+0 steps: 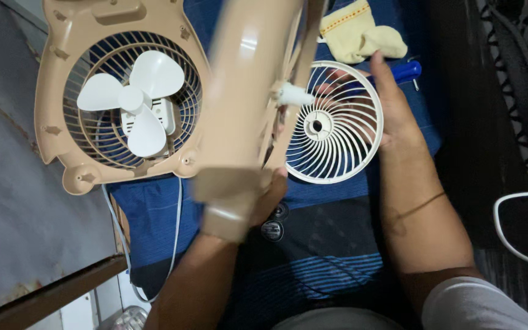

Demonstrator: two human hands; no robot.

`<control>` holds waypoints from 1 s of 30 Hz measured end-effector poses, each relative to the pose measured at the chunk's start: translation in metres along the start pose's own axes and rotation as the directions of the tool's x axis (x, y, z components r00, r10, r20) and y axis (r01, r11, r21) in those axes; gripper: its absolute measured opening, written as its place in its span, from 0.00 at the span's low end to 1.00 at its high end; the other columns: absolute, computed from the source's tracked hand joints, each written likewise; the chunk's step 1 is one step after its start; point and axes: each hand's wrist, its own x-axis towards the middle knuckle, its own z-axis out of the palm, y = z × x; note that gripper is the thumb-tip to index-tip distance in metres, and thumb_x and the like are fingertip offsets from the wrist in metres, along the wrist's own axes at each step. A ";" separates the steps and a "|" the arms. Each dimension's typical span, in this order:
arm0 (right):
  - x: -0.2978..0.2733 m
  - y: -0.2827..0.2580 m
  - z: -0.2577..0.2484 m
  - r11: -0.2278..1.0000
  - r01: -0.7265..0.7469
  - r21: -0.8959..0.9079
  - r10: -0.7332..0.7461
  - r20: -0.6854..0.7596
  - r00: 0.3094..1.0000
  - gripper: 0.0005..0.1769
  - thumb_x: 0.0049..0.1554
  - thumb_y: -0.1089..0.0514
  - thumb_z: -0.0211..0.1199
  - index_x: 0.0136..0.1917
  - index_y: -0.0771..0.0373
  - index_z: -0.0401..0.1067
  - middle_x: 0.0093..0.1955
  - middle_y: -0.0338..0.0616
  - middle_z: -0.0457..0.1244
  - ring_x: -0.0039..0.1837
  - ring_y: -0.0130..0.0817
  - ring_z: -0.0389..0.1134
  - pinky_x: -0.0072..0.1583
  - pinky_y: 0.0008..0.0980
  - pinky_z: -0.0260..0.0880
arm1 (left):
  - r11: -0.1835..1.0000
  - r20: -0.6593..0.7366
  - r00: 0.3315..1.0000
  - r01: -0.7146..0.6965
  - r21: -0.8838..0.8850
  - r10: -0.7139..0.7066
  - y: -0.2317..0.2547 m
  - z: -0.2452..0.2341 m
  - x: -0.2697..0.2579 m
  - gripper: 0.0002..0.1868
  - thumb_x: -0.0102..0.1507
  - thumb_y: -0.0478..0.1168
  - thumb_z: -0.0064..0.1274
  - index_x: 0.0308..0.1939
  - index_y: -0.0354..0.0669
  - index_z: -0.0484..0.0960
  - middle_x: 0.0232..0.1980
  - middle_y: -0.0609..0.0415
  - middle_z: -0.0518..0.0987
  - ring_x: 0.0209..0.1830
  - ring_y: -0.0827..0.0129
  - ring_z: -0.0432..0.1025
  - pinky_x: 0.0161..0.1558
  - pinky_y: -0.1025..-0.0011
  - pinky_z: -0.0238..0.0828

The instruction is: The person disassembles a beige electric fan by removing the front grille, unscrewing the rear grille, and detaching the fan blades. They use a screwdriver to remove screws and place the components on a blue mat.

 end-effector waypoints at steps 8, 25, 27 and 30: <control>-0.009 -0.012 -0.010 0.905 0.065 -0.421 -0.078 -0.013 0.997 0.15 0.63 0.59 0.66 0.58 0.73 0.73 0.49 0.57 0.70 0.47 0.39 0.74 0.50 0.34 0.79 | 0.135 0.149 0.978 0.169 -0.976 -0.144 0.001 -0.001 -0.007 0.44 0.66 0.30 0.54 0.84 0.36 0.51 0.78 0.40 0.62 0.65 0.68 0.64 0.63 0.73 0.61; -0.013 0.007 0.009 0.521 0.090 -0.849 -0.016 0.096 0.995 0.15 0.53 0.61 0.72 0.53 0.70 0.78 0.46 0.48 0.73 0.44 0.31 0.75 0.46 0.28 0.78 | -0.307 0.254 0.959 0.207 -0.929 -0.124 -0.002 -0.013 -0.005 0.53 0.64 0.41 0.65 0.85 0.39 0.47 0.79 0.35 0.61 0.65 0.59 0.67 0.63 0.62 0.66; -0.014 0.010 0.018 0.408 -0.023 -0.913 0.074 0.008 0.997 0.16 0.49 0.62 0.73 0.51 0.70 0.80 0.40 0.51 0.73 0.39 0.33 0.76 0.42 0.29 0.78 | -0.350 0.254 0.960 0.201 -0.915 -0.113 -0.003 -0.015 -0.004 0.53 0.64 0.42 0.65 0.85 0.40 0.47 0.79 0.36 0.61 0.62 0.59 0.68 0.61 0.65 0.66; -0.009 0.014 0.026 0.154 -0.049 -0.987 0.194 -0.018 0.981 0.16 0.47 0.61 0.74 0.49 0.67 0.83 0.41 0.52 0.75 0.40 0.35 0.74 0.43 0.31 0.76 | -0.345 0.275 0.952 0.216 -0.914 -0.132 -0.003 -0.015 -0.003 0.55 0.63 0.44 0.65 0.84 0.38 0.46 0.77 0.35 0.62 0.60 0.59 0.69 0.60 0.65 0.65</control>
